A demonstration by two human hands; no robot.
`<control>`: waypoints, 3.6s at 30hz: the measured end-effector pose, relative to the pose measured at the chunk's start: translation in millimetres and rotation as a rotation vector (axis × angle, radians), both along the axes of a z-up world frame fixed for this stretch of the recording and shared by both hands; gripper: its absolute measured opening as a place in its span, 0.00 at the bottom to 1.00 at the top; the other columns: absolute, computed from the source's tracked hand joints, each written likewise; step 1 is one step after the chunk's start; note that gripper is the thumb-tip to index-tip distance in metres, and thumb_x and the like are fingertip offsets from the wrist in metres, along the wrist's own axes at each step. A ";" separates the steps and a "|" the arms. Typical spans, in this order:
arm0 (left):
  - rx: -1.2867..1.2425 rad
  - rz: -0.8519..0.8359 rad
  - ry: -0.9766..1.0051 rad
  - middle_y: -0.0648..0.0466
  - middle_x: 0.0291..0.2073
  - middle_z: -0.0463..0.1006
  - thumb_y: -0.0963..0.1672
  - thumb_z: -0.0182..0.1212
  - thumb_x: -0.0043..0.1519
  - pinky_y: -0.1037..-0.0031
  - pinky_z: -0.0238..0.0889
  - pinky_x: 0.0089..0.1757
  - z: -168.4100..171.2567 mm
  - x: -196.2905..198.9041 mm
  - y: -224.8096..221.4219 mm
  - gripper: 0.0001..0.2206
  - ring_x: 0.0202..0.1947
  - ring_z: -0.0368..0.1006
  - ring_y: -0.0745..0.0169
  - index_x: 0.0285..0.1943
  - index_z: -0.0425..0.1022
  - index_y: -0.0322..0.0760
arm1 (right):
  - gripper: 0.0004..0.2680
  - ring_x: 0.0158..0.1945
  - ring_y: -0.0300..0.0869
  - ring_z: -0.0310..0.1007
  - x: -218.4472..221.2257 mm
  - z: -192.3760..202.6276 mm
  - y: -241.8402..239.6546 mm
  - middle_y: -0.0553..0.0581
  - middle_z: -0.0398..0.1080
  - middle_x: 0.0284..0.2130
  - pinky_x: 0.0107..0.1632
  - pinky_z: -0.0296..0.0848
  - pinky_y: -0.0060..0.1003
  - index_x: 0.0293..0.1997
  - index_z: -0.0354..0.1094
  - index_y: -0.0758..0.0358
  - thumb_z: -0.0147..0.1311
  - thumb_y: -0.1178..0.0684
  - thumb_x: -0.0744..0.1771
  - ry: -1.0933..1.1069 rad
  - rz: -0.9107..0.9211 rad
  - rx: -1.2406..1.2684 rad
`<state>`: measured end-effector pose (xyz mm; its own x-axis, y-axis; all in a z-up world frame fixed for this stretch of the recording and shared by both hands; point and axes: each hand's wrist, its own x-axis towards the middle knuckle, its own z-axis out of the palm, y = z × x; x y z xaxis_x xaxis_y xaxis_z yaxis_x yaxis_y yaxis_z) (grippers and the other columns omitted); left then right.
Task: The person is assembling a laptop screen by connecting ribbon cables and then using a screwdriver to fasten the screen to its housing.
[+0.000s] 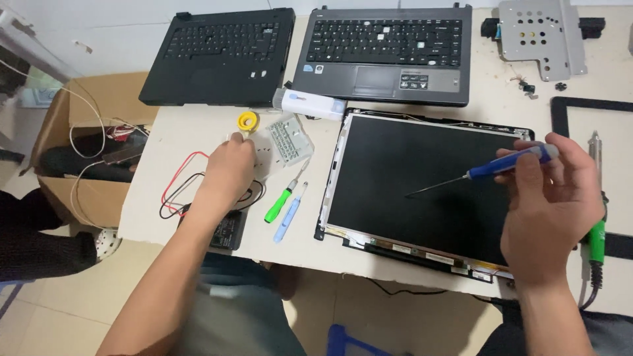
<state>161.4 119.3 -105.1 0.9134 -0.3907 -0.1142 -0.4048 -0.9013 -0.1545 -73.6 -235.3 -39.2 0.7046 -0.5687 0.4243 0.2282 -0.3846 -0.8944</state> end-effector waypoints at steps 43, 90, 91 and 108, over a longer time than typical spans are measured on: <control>-0.604 -0.123 0.213 0.45 0.50 0.67 0.32 0.45 0.59 0.66 0.66 0.48 30.4 -54.4 28.7 0.21 0.47 0.72 0.45 0.58 0.76 0.33 | 0.08 0.54 0.55 0.72 -17.0 -3.7 -9.3 0.71 0.65 0.51 0.49 0.73 0.36 0.64 0.54 0.69 0.40 0.66 0.76 -0.007 0.000 0.128; 0.351 -0.401 0.216 0.39 0.54 0.65 0.35 0.47 0.62 0.58 0.76 0.30 53.5 -25.9 -32.2 0.18 0.29 0.79 0.42 0.60 0.67 0.38 | 0.07 0.47 0.49 0.77 -25.9 28.9 -7.4 0.66 0.71 0.46 0.46 0.78 0.35 0.58 0.60 0.71 0.46 0.63 0.73 0.011 -0.106 0.117; 0.352 -0.408 0.215 0.39 0.54 0.65 0.35 0.47 0.62 0.58 0.76 0.30 48.5 -22.6 -27.1 0.18 0.29 0.79 0.42 0.60 0.67 0.38 | 0.07 0.47 0.49 0.77 -27.4 29.5 -8.4 0.66 0.71 0.46 0.46 0.78 0.35 0.58 0.60 0.71 0.46 0.63 0.73 0.011 -0.114 0.117; 0.418 -0.536 0.172 0.49 0.65 0.56 0.45 0.68 0.53 0.58 0.66 0.53 54.8 -13.1 0.9 0.20 0.55 0.66 0.50 0.53 0.72 0.36 | 0.08 0.49 0.50 0.76 -40.8 23.8 -21.3 0.68 0.70 0.48 0.46 0.78 0.36 0.59 0.59 0.72 0.47 0.63 0.73 0.011 -0.124 0.127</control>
<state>148.2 120.2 -50.2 0.5629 -0.6742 -0.4782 -0.8264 -0.4497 -0.3388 -114.4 -256.6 -15.4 0.6300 -0.6999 0.3365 0.1762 -0.2931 -0.9397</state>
